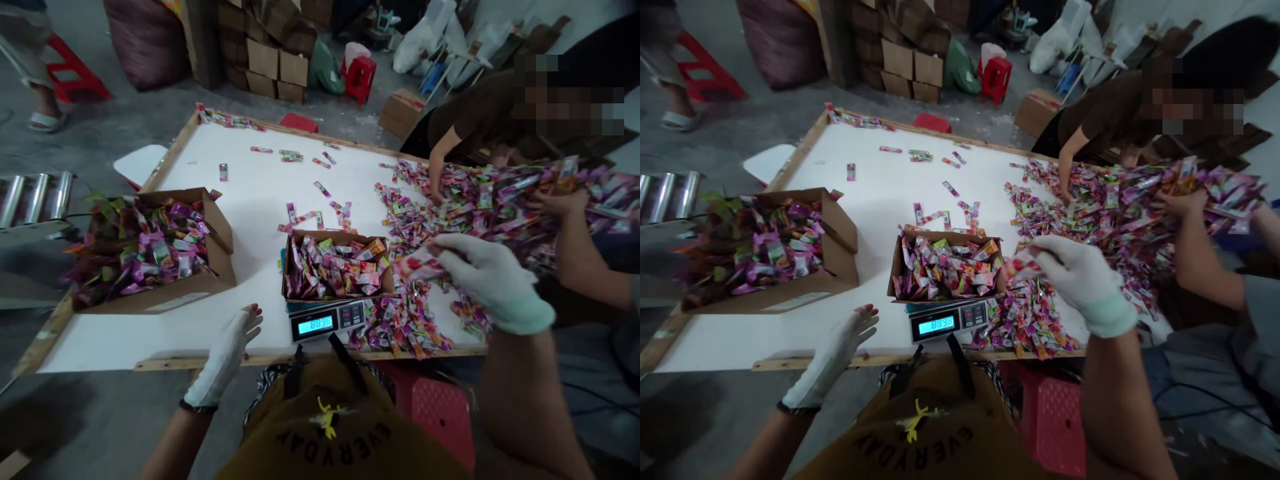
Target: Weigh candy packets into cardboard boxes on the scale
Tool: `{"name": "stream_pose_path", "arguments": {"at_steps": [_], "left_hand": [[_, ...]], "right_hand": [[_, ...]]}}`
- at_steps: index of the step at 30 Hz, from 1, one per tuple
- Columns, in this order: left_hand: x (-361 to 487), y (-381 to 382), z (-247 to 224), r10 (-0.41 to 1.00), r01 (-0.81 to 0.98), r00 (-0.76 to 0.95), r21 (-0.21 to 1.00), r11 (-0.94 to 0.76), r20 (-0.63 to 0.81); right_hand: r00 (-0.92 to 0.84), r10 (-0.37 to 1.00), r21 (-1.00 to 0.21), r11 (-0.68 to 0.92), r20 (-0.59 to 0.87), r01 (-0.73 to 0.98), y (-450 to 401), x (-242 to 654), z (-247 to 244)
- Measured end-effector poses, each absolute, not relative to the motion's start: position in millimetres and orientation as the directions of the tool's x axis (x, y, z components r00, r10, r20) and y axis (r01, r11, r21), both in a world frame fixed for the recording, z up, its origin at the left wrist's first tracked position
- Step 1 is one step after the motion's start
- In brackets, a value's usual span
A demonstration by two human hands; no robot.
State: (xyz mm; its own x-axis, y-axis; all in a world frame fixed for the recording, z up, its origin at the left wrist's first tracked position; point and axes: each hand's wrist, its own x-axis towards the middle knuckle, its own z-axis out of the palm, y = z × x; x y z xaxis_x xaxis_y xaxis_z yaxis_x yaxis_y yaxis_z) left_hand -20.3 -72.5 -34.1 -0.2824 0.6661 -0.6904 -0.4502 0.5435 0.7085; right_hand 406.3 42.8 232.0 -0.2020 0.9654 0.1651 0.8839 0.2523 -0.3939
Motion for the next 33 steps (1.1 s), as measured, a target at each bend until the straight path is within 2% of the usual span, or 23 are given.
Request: {"name": "stream_pose_path", "arguments": {"at_steps": [2,3,4,7,9,12,14,16,19,21,22,24,28,30,33], "left_hand": [[-17.5,-69.6,-37.7,0.670,-0.446,-0.273,0.707,0.549,-0.691],[-15.5,-67.5,-39.2,0.672,-0.447,-0.264,0.705,0.550,-0.692],[-13.2,-65.0,-40.4,0.677,-0.449,-0.251,0.703,0.552,-0.692],[-5.1,-55.8,-39.9,0.704,-0.438,-0.210,0.709,0.553,-0.679],[0.0,-49.5,-35.6,0.705,-0.421,-0.202,0.710,0.564,-0.680],[3.5,-43.2,-26.8,0.691,-0.404,-0.209,0.704,0.583,-0.692],[1.9,-43.3,-22.9,0.693,-0.404,-0.208,0.706,0.581,-0.690],[-3.0,-47.4,-22.4,0.682,-0.415,-0.220,0.699,0.582,-0.698],[-12.6,-59.9,-27.3,0.652,-0.444,-0.258,0.687,0.575,-0.713],[-17.5,-69.3,-32.0,0.648,-0.457,-0.276,0.690,0.562,-0.710],[-18.9,-73.3,-34.2,0.649,-0.461,-0.282,0.693,0.555,-0.707],[-19.2,-78.0,-37.9,0.652,-0.463,-0.283,0.696,0.549,-0.703],[-14.4,-73.4,-42.1,0.656,-0.456,-0.253,0.685,0.568,-0.712],[-12.3,-67.2,-42.1,0.668,-0.453,-0.226,0.683,0.572,-0.709],[-11.7,-60.1,-38.6,0.680,-0.450,-0.208,0.686,0.572,-0.703]], "right_hand": [[-0.145,0.974,-0.186,0.178,0.176,0.966,33.6,427.0,237.8],[-0.143,0.974,-0.117,0.165,0.176,0.979,30.9,429.1,236.0],[-0.156,0.973,-0.098,0.174,0.170,0.980,29.7,425.1,231.1],[-0.279,0.957,-0.227,0.290,0.079,0.930,35.4,381.1,201.7],[-0.401,0.914,-0.305,0.364,-0.068,0.880,45.8,336.4,175.8],[-0.482,0.812,-0.306,0.391,-0.330,0.868,66.8,274.0,138.8],[-0.485,0.765,-0.290,0.393,-0.423,0.873,80.2,248.5,120.7],[-0.520,0.762,-0.323,0.417,-0.385,0.850,90.0,241.2,111.3],[-0.557,0.815,-0.486,0.425,-0.161,0.763,97.0,261.3,115.2],[-0.493,0.870,-0.582,0.387,-0.028,0.715,99.4,284.3,125.6],[-0.446,0.895,-0.592,0.365,0.009,0.719,100.6,294.5,130.8],[-0.371,0.928,-0.518,0.317,-0.001,0.795,103.0,306.5,136.5],[-0.296,0.905,-0.215,0.237,-0.305,0.947,105.4,292.0,121.8],[-0.299,0.879,-0.179,0.249,-0.370,0.952,105.4,280.3,111.5],[-0.341,0.883,-0.228,0.278,-0.321,0.933,102.1,283.7,112.4]]}}
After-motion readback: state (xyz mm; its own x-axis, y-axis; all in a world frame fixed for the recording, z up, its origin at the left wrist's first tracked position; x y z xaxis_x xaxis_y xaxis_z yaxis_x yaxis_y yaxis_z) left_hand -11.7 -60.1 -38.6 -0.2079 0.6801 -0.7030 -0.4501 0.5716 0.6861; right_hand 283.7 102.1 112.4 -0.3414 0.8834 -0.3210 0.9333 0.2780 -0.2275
